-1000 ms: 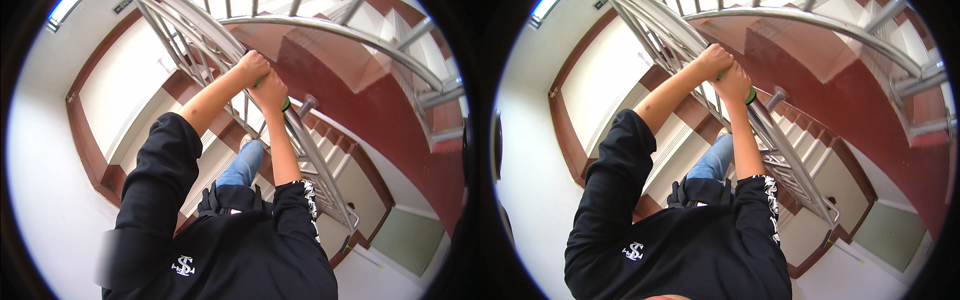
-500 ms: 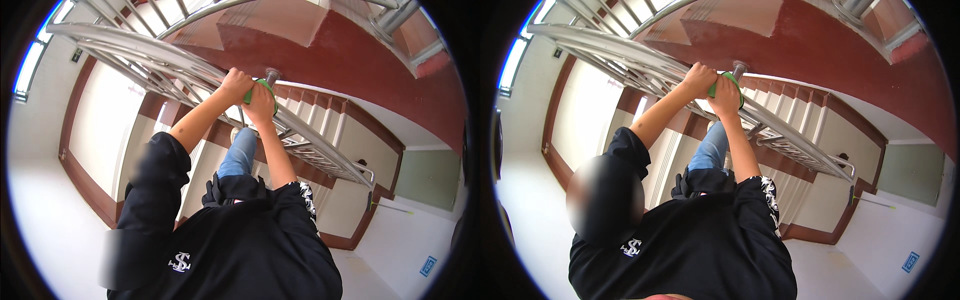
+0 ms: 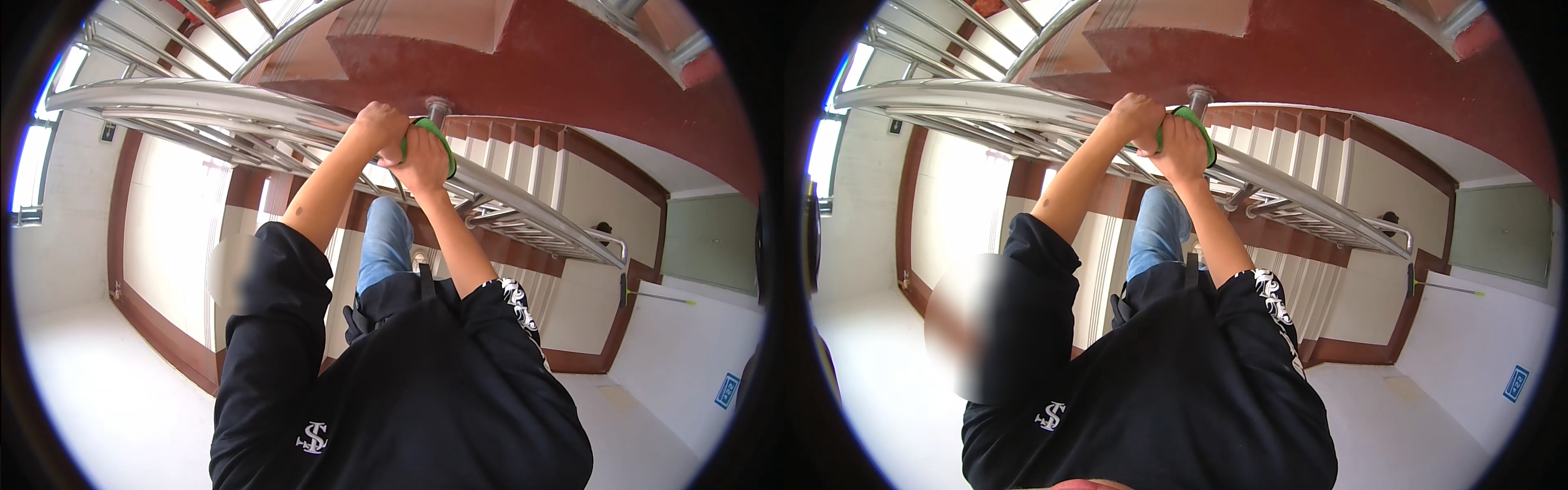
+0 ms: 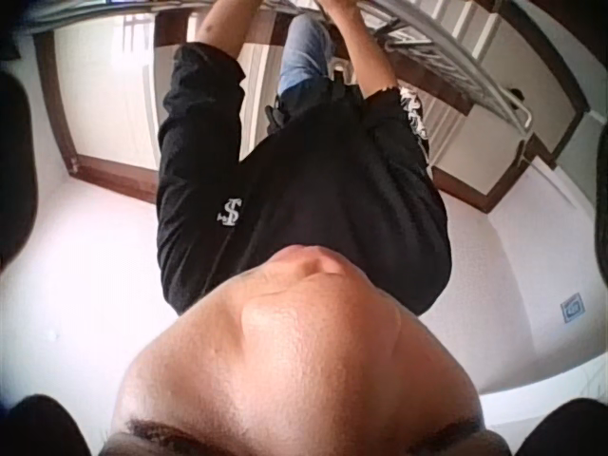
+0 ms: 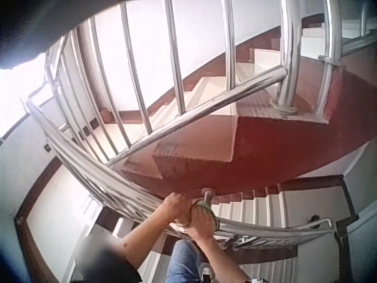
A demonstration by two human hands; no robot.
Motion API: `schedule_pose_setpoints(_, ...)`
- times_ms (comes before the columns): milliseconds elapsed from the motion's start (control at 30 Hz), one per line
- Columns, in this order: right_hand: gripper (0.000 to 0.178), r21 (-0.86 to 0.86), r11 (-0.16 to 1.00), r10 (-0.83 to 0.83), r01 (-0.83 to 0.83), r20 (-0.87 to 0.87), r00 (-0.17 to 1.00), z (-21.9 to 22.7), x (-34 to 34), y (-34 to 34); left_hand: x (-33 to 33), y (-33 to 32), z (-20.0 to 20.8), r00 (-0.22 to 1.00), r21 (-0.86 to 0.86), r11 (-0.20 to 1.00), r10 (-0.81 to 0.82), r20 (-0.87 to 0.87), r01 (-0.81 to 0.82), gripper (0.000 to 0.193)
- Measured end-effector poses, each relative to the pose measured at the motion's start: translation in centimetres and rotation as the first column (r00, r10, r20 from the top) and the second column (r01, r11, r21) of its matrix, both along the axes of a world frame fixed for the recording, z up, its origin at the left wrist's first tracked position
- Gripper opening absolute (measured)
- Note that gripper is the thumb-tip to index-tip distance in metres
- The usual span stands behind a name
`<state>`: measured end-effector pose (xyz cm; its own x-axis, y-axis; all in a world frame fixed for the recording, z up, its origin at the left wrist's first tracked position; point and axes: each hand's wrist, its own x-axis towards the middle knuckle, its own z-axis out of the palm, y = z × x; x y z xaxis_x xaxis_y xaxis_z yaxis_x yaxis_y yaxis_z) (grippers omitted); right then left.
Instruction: The person wipes a metal stair railing with a green cloth while ascending and descending a spiral staircase. The person holds the cloth with both hands and rubs it along the railing surface, moving between flights of stairs.
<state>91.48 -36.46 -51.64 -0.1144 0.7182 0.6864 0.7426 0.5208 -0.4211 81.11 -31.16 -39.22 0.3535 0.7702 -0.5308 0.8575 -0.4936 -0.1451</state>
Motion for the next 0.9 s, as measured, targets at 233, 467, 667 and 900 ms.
schedule_pose_setpoints(233, 0.052, 0.091, 0.992, -0.079, 0.083, -0.044, 0.996, -1.2, -0.5, 0.2, 0.1, -1.6, -1.6, 0.999, 0.194, 0.981, -0.022, 0.040, 0.014, 0.034)
schedule_pose_setpoints(467, 0.053, 0.115, 0.978, -0.161, 0.176, -0.128, 0.979, -2.6, 1.0, -0.8, 1.9, -6.6, -8.4, 0.985, 0.838, 0.526, -0.152, -0.077, 0.147, 0.041)
schedule_pose_setpoints(667, 0.056, -0.005, 0.991, -0.131, 0.131, -0.109, 0.985, -4.2, 3.8, -1.7, 4.2, -6.7, -10.6, 0.980, 0.822, 0.544, -0.179, -0.085, 0.170, 0.048)
schedule_pose_setpoints(900, 0.033, -0.131, 0.980, -0.154, 0.147, -0.044, 0.987, -3.2, 4.2, -0.9, 5.2, -4.5, -11.3, 0.990, 0.810, 0.574, -0.128, -0.056, 0.119, 0.039)
